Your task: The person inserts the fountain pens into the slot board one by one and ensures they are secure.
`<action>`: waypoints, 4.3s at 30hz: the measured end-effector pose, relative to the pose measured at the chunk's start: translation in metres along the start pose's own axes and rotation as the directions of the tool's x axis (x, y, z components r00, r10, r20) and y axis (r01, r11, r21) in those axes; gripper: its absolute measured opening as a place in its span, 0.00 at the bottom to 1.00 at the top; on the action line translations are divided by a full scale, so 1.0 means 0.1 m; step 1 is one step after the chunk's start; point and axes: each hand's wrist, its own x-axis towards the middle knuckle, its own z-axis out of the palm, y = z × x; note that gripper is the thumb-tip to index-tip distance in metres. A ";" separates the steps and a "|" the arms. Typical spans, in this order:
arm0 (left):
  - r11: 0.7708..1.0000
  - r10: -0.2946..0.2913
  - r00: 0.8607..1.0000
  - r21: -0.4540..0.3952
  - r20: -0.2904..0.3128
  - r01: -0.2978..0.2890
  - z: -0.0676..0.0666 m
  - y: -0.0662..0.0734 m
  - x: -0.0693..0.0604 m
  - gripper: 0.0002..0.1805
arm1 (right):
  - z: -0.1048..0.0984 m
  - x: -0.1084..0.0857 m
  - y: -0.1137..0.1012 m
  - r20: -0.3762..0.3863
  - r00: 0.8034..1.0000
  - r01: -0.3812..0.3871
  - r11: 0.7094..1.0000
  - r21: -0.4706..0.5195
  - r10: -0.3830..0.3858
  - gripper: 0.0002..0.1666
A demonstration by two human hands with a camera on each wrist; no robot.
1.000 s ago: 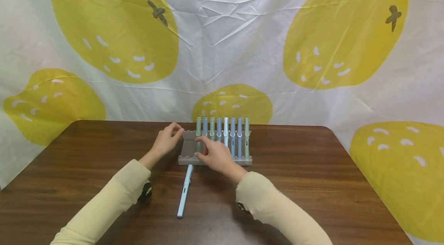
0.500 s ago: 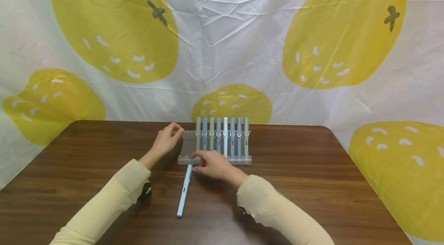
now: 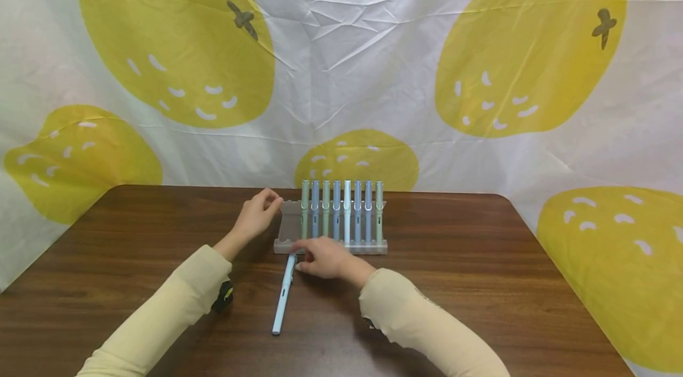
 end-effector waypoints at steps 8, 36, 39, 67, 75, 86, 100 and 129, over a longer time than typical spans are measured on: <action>1.000 0.003 1.000 0.000 -0.005 -0.003 0.01 -0.01 0.00 0.10 | -0.01 0.01 0.02 0.025 0.999 0.022 0.999 -0.023 -0.022 0.20; 1.000 0.025 0.999 0.006 -0.027 -0.025 0.01 -0.02 0.00 0.09 | -0.05 -0.17 0.20 0.007 0.997 0.081 0.989 0.120 -0.083 0.07; 1.000 0.028 0.999 0.007 -0.026 -0.028 0.01 -0.02 0.00 0.09 | -0.09 -0.19 0.20 -0.023 0.998 0.064 0.982 0.176 -0.061 0.07; 1.000 0.028 0.999 0.003 -0.030 -0.028 0.00 -0.01 0.00 0.09 | -0.65 -0.28 -0.38 -0.262 0.956 0.043 0.813 0.581 0.136 0.13; 0.999 0.032 0.999 0.003 -0.032 -0.032 0.01 -0.02 0.00 0.09 | -0.59 -0.17 -0.32 -0.413 0.907 0.137 0.865 0.482 0.086 0.15; 1.000 0.018 1.000 -0.006 -0.024 -0.018 0.00 -0.01 0.01 0.08 | -0.72 -0.05 -0.40 -0.468 0.883 0.141 0.929 0.342 0.038 0.09; 1.000 0.005 1.000 0.002 -0.026 -0.005 0.00 0.01 0.00 0.08 | -0.82 0.21 -0.20 -0.425 0.902 0.092 0.929 0.357 0.074 0.12; 1.000 -0.025 1.000 0.009 0.003 0.025 0.01 -0.01 0.02 0.09 | -0.61 0.38 -0.08 -0.660 0.751 0.143 0.983 0.116 -0.032 0.08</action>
